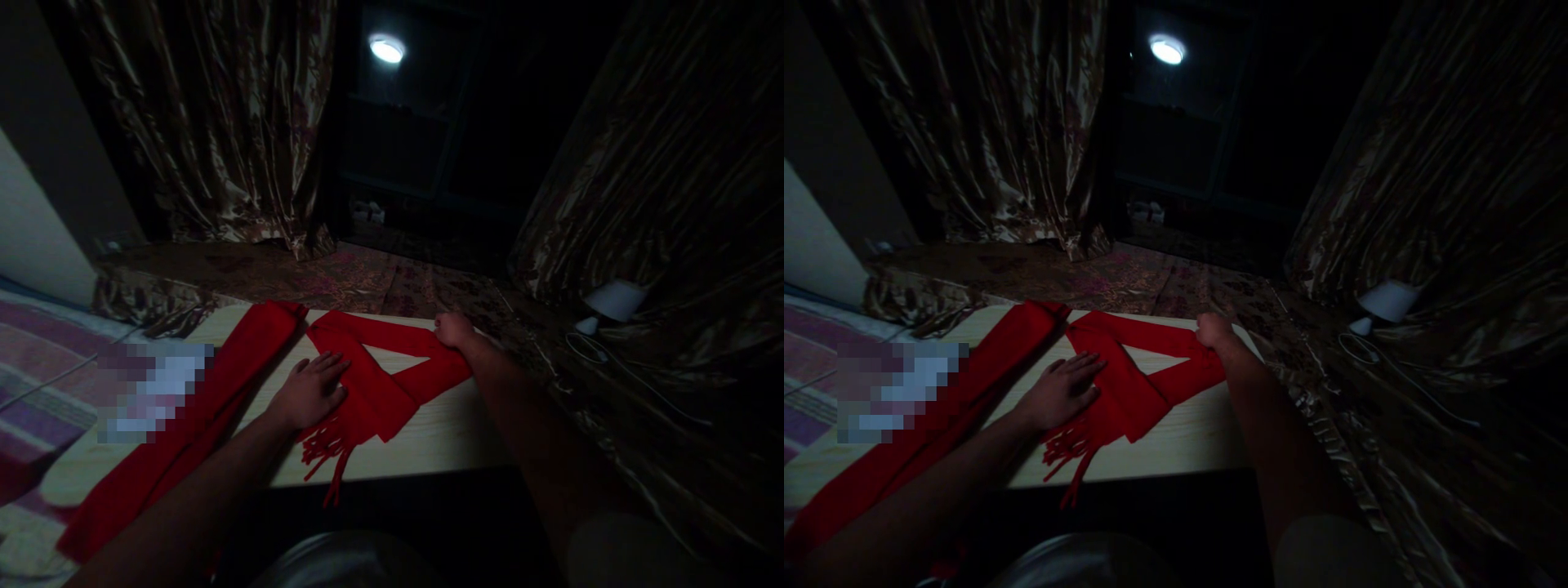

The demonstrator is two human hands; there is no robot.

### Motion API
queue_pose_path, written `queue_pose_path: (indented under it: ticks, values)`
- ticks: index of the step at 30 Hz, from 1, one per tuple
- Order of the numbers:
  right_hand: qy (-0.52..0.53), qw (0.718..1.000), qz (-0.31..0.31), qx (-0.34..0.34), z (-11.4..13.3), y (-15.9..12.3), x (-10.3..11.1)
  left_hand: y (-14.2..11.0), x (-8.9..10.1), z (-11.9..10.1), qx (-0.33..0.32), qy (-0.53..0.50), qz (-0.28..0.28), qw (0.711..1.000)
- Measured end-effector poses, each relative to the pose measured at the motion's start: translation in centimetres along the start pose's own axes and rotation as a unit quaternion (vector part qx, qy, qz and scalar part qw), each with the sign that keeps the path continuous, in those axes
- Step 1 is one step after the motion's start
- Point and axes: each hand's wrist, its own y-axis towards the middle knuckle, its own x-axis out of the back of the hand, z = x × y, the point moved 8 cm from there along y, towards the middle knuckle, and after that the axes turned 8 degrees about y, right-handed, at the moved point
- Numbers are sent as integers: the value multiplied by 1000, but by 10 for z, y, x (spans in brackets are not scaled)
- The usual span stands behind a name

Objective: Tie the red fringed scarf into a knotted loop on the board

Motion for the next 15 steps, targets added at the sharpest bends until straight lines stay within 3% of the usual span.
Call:
queue_pose_path:
  ticks: [6, 10, 15]
  values:
    - [41, 990, 36, 132, 38, -13, -21, 0, -1, 0, -3, 2, -2, 1000]
    - [27, 987, 47, 150, 42, -15, -27, -1, 1, -1, -3, 0, -1, 1000]
    - [-5, 988, 27, 149, 46, -20, -19, -1, 0, 0, -3, -5, -3, 1000]
